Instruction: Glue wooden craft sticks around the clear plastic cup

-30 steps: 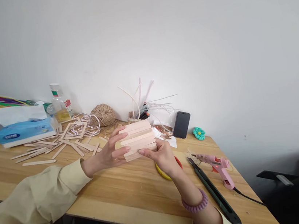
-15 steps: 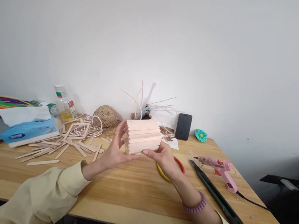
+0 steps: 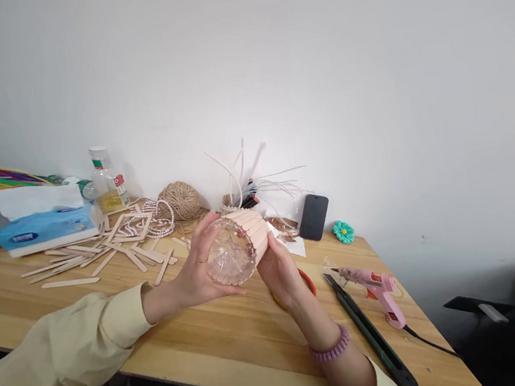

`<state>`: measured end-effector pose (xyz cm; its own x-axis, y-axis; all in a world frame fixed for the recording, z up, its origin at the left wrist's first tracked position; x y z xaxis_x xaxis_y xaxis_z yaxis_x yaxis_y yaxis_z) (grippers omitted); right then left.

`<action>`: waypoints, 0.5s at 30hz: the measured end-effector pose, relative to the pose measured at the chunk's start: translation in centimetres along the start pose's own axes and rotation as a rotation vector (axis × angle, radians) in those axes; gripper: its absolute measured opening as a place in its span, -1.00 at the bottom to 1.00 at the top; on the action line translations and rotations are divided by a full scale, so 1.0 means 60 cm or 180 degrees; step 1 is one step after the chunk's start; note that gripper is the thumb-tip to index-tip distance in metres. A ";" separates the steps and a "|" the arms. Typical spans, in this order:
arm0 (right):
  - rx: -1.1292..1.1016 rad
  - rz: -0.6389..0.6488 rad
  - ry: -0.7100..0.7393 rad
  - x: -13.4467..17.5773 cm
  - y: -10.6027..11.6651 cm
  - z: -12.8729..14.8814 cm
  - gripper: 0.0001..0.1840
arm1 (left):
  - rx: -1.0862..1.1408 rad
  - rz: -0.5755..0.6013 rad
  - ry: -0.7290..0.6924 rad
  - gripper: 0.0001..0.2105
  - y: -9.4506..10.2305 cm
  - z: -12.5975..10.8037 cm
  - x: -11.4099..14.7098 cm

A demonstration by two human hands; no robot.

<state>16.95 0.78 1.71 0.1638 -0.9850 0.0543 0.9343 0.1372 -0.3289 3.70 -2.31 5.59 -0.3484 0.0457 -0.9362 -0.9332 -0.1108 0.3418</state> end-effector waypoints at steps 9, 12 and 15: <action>0.1890 -0.0825 0.1094 0.024 0.049 0.058 -0.77 | 0.1337 -0.0015 0.1631 -0.15 -0.021 0.110 0.069; 0.3290 -0.0779 0.1619 0.036 0.002 0.054 -0.84 | 0.1500 -0.0389 0.2326 -0.38 -0.015 0.146 0.095; 0.3936 -0.0373 0.1715 0.037 -0.036 0.031 -0.86 | 0.1683 -0.0677 0.2763 -0.55 -0.016 0.170 0.114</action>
<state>15.91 -1.51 4.32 0.1875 -0.8764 -0.4437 0.6515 -0.2271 0.7239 1.30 8.21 -0.29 -0.1844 -0.7406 -0.6461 -0.9605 0.2752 -0.0414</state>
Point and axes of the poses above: each hand's wrist, its own x-axis away from the middle knuckle, its own y-axis out of the back of the hand, z = x × y, the point moved 9 cm from there along -x, towards the middle knuckle, and after that the axes turned 14 degrees about -y, right-handed, at the moved point
